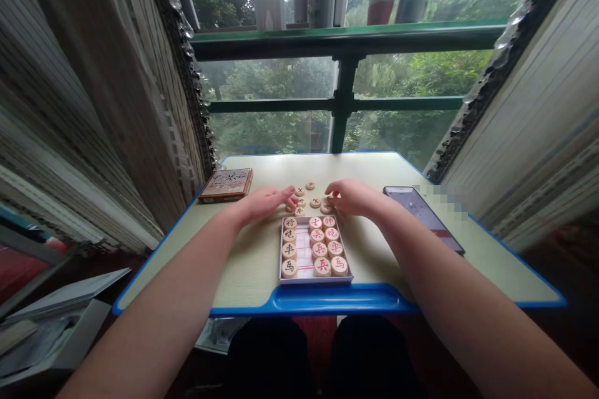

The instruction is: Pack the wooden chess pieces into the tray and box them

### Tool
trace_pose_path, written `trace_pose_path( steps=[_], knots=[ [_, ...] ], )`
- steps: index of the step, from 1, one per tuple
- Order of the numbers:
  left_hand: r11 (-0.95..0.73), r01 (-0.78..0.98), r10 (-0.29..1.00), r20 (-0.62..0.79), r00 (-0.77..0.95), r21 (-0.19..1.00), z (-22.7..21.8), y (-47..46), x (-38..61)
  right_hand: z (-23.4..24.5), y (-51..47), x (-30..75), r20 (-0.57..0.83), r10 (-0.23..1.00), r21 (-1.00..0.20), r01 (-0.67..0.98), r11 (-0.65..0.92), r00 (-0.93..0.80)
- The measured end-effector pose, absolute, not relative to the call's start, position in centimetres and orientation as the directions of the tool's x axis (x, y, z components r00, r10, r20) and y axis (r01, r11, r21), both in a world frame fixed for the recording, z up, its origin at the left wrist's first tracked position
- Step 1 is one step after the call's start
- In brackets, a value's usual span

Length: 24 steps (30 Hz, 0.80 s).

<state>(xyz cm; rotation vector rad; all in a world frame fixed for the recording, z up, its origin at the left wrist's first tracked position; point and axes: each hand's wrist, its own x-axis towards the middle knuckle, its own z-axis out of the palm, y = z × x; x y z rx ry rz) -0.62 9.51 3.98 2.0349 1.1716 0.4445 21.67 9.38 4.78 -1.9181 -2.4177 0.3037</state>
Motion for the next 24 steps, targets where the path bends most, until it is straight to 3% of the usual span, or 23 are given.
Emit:
trace_pose_path(
  steps=[5, 14, 18, 24],
  knots=[
    [-0.314, 0.617, 0.873, -0.035, 0.486, 0.722, 3.7, 9.8, -0.7, 4.7, 9.5, 21.7, -0.075, 0.97, -0.131, 0.967, 0.219, -0.23],
    [-0.33, 0.671, 0.891, -0.017, 0.454, 0.664, 3.4, 10.2, -1.1, 5.1, 8.2, 20.7, 0.042, 0.941, -0.168, 0.926, 0.339, -0.337],
    [-0.315, 0.698, 0.915, 0.01, 0.404, 0.643, 3.2, 10.3, -1.1, 5.2, 8.2, 20.6, -0.022, 0.945, -0.128, 0.938, 0.321, -0.326],
    [-0.235, 0.584, 0.933, 0.012, 0.359, 0.778, 2.7, 10.3, -1.0, 5.1, 8.4, 21.0, -0.033, 0.966, -0.116, 0.961, 0.25, -0.255]
  ],
)
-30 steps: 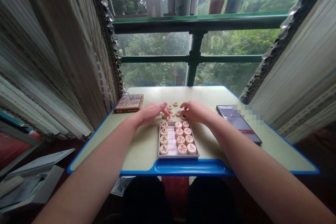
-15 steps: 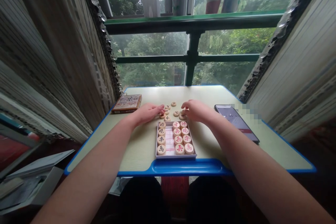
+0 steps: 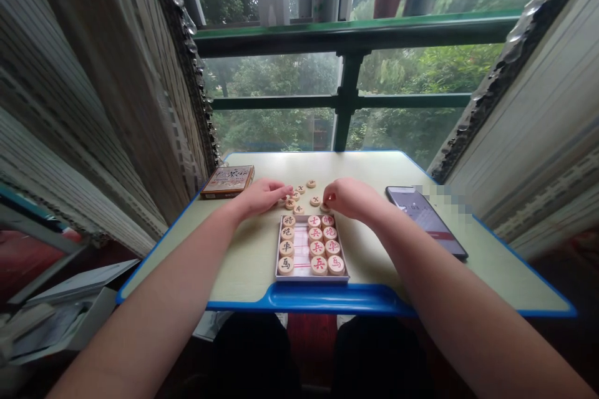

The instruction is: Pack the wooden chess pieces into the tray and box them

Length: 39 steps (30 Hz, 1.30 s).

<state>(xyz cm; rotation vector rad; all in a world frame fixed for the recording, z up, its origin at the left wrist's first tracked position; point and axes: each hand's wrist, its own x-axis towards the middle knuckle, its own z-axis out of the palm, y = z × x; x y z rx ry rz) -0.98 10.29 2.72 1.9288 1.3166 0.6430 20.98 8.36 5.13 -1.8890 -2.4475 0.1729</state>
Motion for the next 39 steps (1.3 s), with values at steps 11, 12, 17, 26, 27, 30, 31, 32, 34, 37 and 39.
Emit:
trace_pose_path(
  steps=[11, 12, 17, 26, 27, 30, 31, 32, 34, 37, 39],
  knots=[
    [-0.152, 0.411, 0.911, -0.034, 0.411, 0.899, 2.9, 9.9, -0.5, 5.0, 8.5, 20.9, -0.039, 0.983, -0.144, 0.975, 0.171, -0.179],
    [-0.156, 0.41, 0.909, -0.032, 0.416, 0.899, 2.8, 9.9, -0.5, 4.9, 8.6, 20.9, -0.038, 0.981, -0.146, 0.973, 0.18, -0.188],
    [-0.253, 0.494, 0.913, 0.036, 0.407, 0.832, 2.5, 10.1, -0.5, 4.7, 8.7, 20.9, -0.026, 0.976, -0.144, 0.967, 0.211, -0.217],
    [-0.334, 0.637, 0.917, 0.082, 0.392, 0.695, 2.7, 10.2, -0.5, 4.1, 9.4, 21.3, 0.032, 0.973, -0.182, 0.956, 0.23, -0.228],
    [-0.33, 0.64, 0.92, 0.086, 0.381, 0.694, 2.6, 10.3, -0.5, 4.0, 9.5, 21.3, 0.045, 0.974, -0.193, 0.955, 0.225, -0.221],
    [-0.345, 0.651, 0.922, 0.114, 0.37, 0.676, 2.3, 10.6, -0.5, 3.6, 9.7, 21.2, 0.07, 0.969, -0.21, 0.946, 0.246, -0.237],
    [-0.358, 0.649, 0.917, 0.121, 0.381, 0.672, 2.3, 10.6, -0.4, 3.5, 9.7, 21.1, 0.08, 0.965, -0.212, 0.941, 0.263, -0.251],
    [-0.372, 0.641, 0.91, 0.125, 0.396, 0.672, 2.2, 10.6, -0.4, 3.3, 9.8, 21.1, 0.097, 0.958, -0.217, 0.934, 0.284, -0.269],
    [-0.386, 0.621, 0.899, 0.127, 0.419, 0.683, 2.2, 10.6, -0.3, 3.0, 9.9, 20.9, 0.141, 0.939, -0.23, 0.912, 0.338, -0.312],
    [-0.379, 0.619, 0.904, 0.131, 0.408, 0.688, 2.3, 10.6, 0.0, 2.6, 10.0, 20.8, 0.172, 0.91, -0.237, 0.881, 0.409, -0.376],
    [-0.399, 0.639, 0.901, 0.15, 0.408, 0.658, 2.4, 10.5, 0.2, 2.4, 10.1, 20.8, 0.16, 0.905, -0.228, 0.878, 0.422, -0.394]
  ],
)
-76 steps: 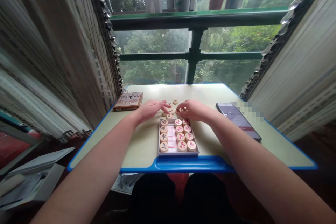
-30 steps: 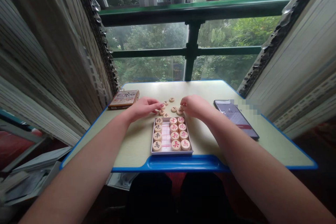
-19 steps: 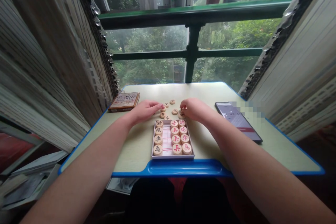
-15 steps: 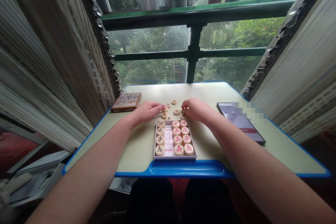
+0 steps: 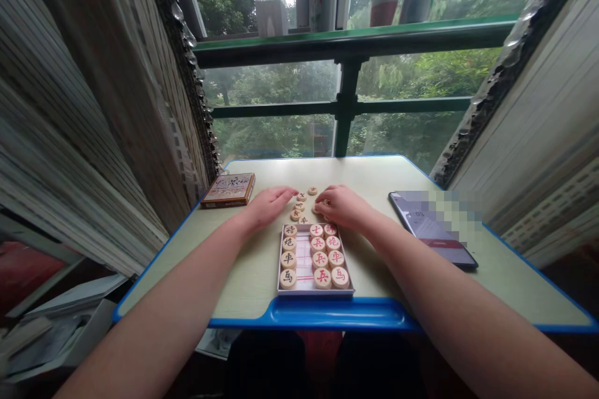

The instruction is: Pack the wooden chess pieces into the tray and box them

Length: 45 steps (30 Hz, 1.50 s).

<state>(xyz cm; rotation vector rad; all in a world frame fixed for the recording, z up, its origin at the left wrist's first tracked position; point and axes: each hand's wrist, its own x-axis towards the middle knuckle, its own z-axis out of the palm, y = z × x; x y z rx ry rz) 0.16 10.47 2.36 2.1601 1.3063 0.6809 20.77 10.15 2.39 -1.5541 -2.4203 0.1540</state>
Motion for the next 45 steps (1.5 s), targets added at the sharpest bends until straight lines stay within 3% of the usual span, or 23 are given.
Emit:
trace_pose_path(
  steps=[7, 13, 22, 30, 36, 45],
  knots=[
    [-0.43, 0.728, 0.872, 0.038, 0.488, 0.534, 1.6, 10.7, 0.6, 2.8, 10.0, 20.7, 0.14, 0.933, -0.244, 0.902, 0.357, -0.332],
    [-0.428, 0.792, 0.903, 0.162, 0.398, 0.436, 1.1, 12.1, -0.8, 3.6, 9.9, 20.7, 0.109, 0.953, -0.222, 0.927, 0.302, -0.284],
    [-0.46, 0.773, 0.885, 0.161, 0.436, 0.436, 1.2, 12.2, -1.2, 2.8, 10.4, 20.4, 0.103, 0.895, -0.19, 0.874, 0.447, -0.435],
    [-0.413, 0.83, 0.91, 0.142, 0.389, 0.375, 1.4, 11.9, -1.5, 3.0, 9.9, 20.3, 0.17, 0.911, -0.273, 0.871, 0.409, -0.375],
    [-0.386, 0.844, 0.922, 0.12, 0.369, 0.372, 1.6, 11.5, -1.5, 3.2, 9.7, 20.0, 0.131, 0.916, -0.225, 0.889, 0.399, -0.379],
    [-0.398, 0.844, 0.917, 0.124, 0.38, 0.36, 1.9, 11.1, -1.5, 3.2, 9.6, 20.0, 0.117, 0.937, -0.244, 0.905, 0.348, -0.328]
  ],
)
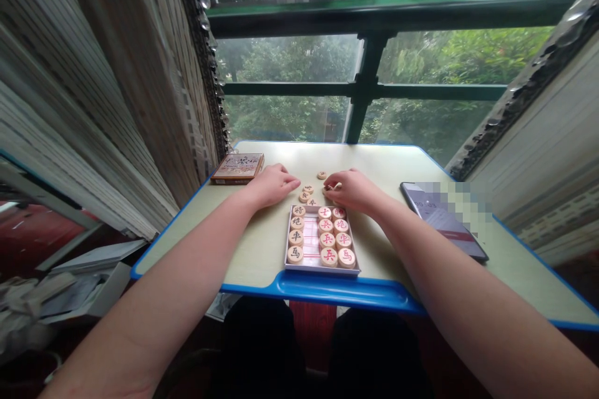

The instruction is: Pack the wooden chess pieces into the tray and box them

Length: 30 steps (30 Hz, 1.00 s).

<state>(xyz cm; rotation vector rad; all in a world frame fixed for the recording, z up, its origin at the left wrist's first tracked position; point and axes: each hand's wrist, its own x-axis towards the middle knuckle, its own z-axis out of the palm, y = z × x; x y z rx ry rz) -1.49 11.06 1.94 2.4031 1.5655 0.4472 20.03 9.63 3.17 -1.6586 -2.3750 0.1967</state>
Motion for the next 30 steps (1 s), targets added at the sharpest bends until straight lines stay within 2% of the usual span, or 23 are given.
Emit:
trace_pose_path(
  steps=[4, 12, 22, 30],
  knots=[
    [-0.405, 0.846, 0.914, 0.118, 0.389, 0.347, 1.89, 11.1, -1.57, 3.12, 9.61, 20.05, 0.138, 0.935, -0.289, 0.89, 0.353, -0.326],
    [-0.398, 0.886, 0.917, 0.102, 0.385, 0.238, 1.94, 11.09, -1.5, 3.13, 9.3, 20.0, 0.283, 0.852, -0.44, 0.73, 0.523, -0.44],
    [-0.434, 0.882, 0.9, 0.14, 0.413, 0.186, 1.28, 11.82, -1.8, 2.9, 9.51, 20.16, 0.183, 0.894, -0.398, 0.8, 0.448, -0.409],
    [-0.49, 0.839, 0.871, 0.166, 0.462, 0.236, 1.54, 11.69, -1.68, 3.16, 9.52, 20.13, 0.122, 0.918, -0.38, 0.836, 0.395, -0.378]
  ],
)
